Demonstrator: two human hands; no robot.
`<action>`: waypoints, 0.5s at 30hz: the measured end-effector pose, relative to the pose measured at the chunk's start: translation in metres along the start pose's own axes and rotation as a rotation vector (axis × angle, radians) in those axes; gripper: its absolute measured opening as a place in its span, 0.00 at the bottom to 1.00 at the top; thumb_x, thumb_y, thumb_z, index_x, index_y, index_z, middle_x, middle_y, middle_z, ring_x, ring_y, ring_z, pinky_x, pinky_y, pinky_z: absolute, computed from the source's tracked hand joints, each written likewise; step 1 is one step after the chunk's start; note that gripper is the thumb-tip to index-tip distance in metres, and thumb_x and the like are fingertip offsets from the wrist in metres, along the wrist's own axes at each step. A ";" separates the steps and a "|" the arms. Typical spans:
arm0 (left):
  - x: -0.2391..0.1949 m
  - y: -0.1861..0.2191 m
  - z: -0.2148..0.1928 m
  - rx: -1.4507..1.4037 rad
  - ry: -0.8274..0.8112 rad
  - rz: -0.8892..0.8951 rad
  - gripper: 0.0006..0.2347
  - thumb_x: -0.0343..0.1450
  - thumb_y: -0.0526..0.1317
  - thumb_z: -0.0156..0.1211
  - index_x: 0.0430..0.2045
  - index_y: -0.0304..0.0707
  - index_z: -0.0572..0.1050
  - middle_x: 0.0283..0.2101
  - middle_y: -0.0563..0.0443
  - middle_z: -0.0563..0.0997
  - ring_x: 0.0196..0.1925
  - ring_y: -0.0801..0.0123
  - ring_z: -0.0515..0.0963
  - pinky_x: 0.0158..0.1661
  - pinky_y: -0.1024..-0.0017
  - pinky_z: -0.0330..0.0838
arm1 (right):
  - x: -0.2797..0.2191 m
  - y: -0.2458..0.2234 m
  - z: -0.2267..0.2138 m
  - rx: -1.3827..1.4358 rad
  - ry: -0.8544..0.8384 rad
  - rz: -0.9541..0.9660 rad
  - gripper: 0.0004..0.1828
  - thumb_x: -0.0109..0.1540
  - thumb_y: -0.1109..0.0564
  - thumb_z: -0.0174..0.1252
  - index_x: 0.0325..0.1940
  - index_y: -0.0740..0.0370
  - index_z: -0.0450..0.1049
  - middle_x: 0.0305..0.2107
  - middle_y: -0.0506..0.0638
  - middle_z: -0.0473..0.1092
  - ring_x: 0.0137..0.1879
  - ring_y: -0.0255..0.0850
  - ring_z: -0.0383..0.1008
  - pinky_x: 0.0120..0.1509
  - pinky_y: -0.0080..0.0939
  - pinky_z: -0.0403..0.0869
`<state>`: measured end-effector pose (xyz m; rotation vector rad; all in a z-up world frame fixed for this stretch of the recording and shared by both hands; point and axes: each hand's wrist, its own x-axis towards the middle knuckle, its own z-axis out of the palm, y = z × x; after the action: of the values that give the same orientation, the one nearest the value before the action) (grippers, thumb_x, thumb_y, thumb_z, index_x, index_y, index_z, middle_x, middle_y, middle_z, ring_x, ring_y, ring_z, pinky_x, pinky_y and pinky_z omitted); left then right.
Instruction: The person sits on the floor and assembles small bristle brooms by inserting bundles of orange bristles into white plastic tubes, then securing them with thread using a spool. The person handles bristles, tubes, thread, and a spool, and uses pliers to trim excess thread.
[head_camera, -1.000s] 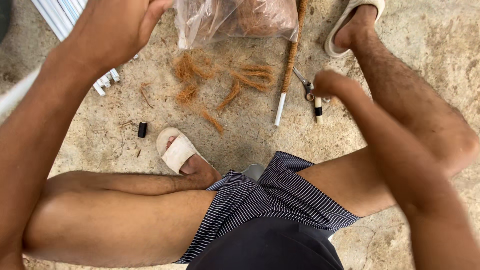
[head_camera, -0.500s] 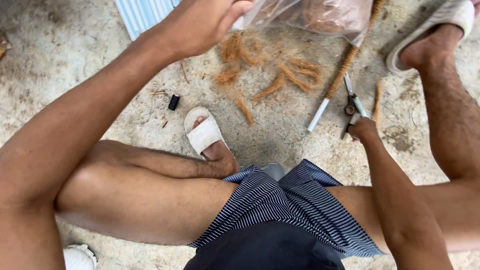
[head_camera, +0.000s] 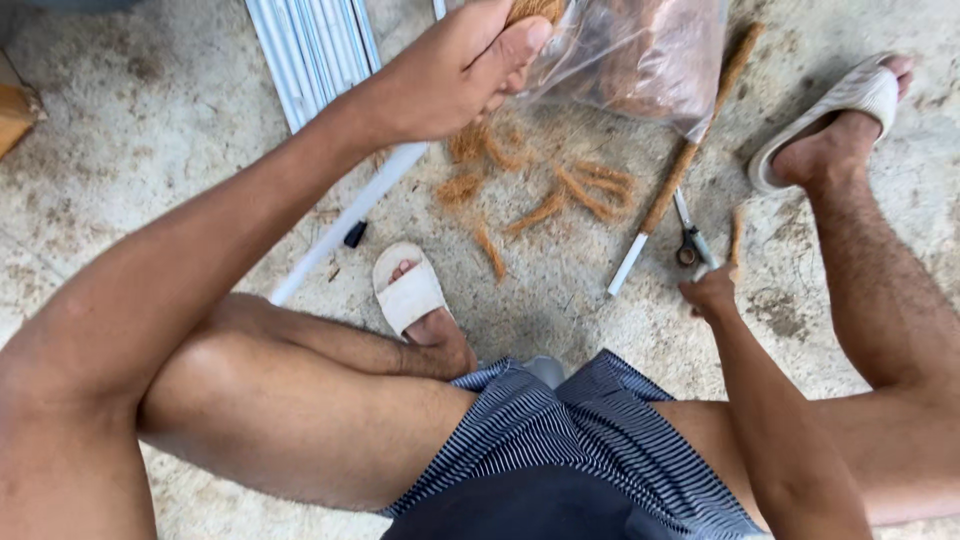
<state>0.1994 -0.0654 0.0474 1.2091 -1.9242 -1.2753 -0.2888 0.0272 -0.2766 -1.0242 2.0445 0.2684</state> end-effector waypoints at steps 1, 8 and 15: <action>-0.001 0.005 -0.004 -0.036 -0.015 -0.113 0.16 0.81 0.52 0.38 0.59 0.46 0.62 0.30 0.57 0.71 0.28 0.74 0.72 0.29 0.72 0.74 | -0.009 -0.013 -0.013 -0.009 -0.076 0.063 0.54 0.64 0.59 0.61 0.76 0.75 0.27 0.44 0.74 0.74 0.40 0.58 0.80 0.41 0.51 0.82; 0.008 0.026 0.006 0.249 -0.103 0.260 0.17 0.85 0.51 0.37 0.37 0.37 0.64 0.27 0.52 0.67 0.27 0.71 0.70 0.30 0.72 0.72 | -0.124 -0.112 -0.120 -0.553 -0.189 -0.296 0.24 0.71 0.50 0.45 0.65 0.69 0.56 0.35 0.62 0.74 0.38 0.50 0.77 0.42 0.53 0.78; 0.018 0.047 0.038 0.409 -0.291 0.135 0.16 0.80 0.51 0.42 0.31 0.38 0.65 0.19 0.52 0.66 0.18 0.67 0.66 0.22 0.65 0.66 | -0.254 -0.189 -0.220 -0.359 -0.492 -0.855 0.15 0.68 0.46 0.49 0.51 0.55 0.73 0.25 0.48 0.68 0.29 0.38 0.68 0.33 0.44 0.74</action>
<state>0.1422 -0.0577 0.0731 1.0984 -2.5256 -1.0647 -0.1885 -0.0612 0.0851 -1.7468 1.0133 0.3848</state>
